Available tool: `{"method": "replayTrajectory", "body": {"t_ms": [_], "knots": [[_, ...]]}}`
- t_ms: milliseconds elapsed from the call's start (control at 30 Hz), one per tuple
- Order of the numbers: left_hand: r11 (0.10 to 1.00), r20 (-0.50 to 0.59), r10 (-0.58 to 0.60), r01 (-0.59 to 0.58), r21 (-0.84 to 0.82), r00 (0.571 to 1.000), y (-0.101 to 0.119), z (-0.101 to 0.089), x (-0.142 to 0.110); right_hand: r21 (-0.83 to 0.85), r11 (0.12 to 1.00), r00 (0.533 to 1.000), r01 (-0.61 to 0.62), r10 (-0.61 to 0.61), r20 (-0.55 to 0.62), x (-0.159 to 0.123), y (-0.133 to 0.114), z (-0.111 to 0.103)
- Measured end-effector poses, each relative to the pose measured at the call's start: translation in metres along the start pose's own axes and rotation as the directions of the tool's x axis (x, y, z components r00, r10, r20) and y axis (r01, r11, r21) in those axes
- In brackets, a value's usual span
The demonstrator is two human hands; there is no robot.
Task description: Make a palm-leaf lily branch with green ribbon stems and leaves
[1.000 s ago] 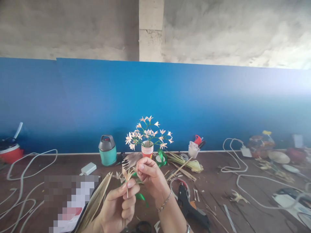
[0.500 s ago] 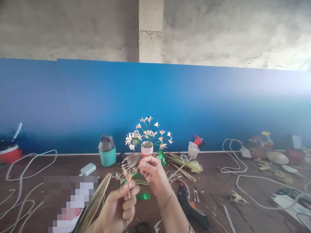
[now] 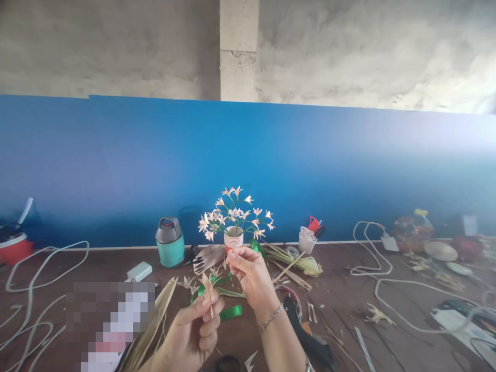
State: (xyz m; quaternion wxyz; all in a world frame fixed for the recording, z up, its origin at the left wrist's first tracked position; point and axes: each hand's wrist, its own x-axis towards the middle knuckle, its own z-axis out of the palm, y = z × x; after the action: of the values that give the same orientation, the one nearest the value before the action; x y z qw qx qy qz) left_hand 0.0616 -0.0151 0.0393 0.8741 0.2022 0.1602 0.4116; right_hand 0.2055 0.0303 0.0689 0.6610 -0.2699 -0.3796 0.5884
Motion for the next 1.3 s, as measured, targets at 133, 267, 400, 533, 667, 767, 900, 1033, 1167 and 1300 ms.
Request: {"method": "replayTrajectory", "body": {"t_ms": [133,267,400,533,667,767,900,1033,1167,1300], "knots": [[0.998,-0.013,0.002,-0.001,0.067,1.000,-0.002,-0.003,0.004,0.004,1.000,0.998,0.021,-0.021,-0.053,0.002,-0.004,-0.004],[0.991,-0.016,0.011,-0.008,0.136,1.000,-0.003,-0.007,0.008,-0.026,0.999,0.994,0.040,-0.042,-0.100,0.001,-0.006,-0.004],[0.979,-0.027,0.057,-0.051,0.197,0.998,0.000,-0.012,0.012,-0.052,0.997,0.991,0.055,-0.061,-0.118,0.001,-0.009,-0.002],[0.946,-0.054,0.185,-0.162,0.281,0.981,0.014,-0.015,0.017,-0.114,0.980,0.976,0.164,-0.178,-0.122,-0.002,-0.018,-0.002],[0.930,-0.127,0.329,-0.298,0.215,0.936,0.034,-0.018,0.021,-0.305,0.951,0.999,0.047,-0.038,0.036,-0.011,-0.028,-0.002],[0.924,-0.105,0.364,-0.344,0.168,0.926,0.043,-0.019,0.020,-0.530,0.841,0.941,-0.113,0.261,0.214,-0.019,-0.028,-0.001],[0.901,-0.058,0.415,-0.401,0.164,0.908,0.046,-0.018,0.019,-0.708,0.687,0.839,-0.163,0.474,0.267,-0.024,-0.025,0.003],[0.887,-0.033,0.438,-0.426,0.178,0.898,0.049,-0.014,0.018,-0.763,0.623,0.821,-0.169,0.517,0.241,-0.024,-0.025,0.006],[0.877,-0.007,0.450,-0.440,0.194,0.893,0.050,-0.011,0.016,-0.782,0.598,0.819,-0.173,0.529,0.224,-0.023,-0.025,0.005],[0.858,0.028,0.464,-0.458,0.232,0.885,0.049,-0.009,0.014,-0.795,0.584,0.831,-0.162,0.515,0.210,-0.023,-0.024,0.004]]}}
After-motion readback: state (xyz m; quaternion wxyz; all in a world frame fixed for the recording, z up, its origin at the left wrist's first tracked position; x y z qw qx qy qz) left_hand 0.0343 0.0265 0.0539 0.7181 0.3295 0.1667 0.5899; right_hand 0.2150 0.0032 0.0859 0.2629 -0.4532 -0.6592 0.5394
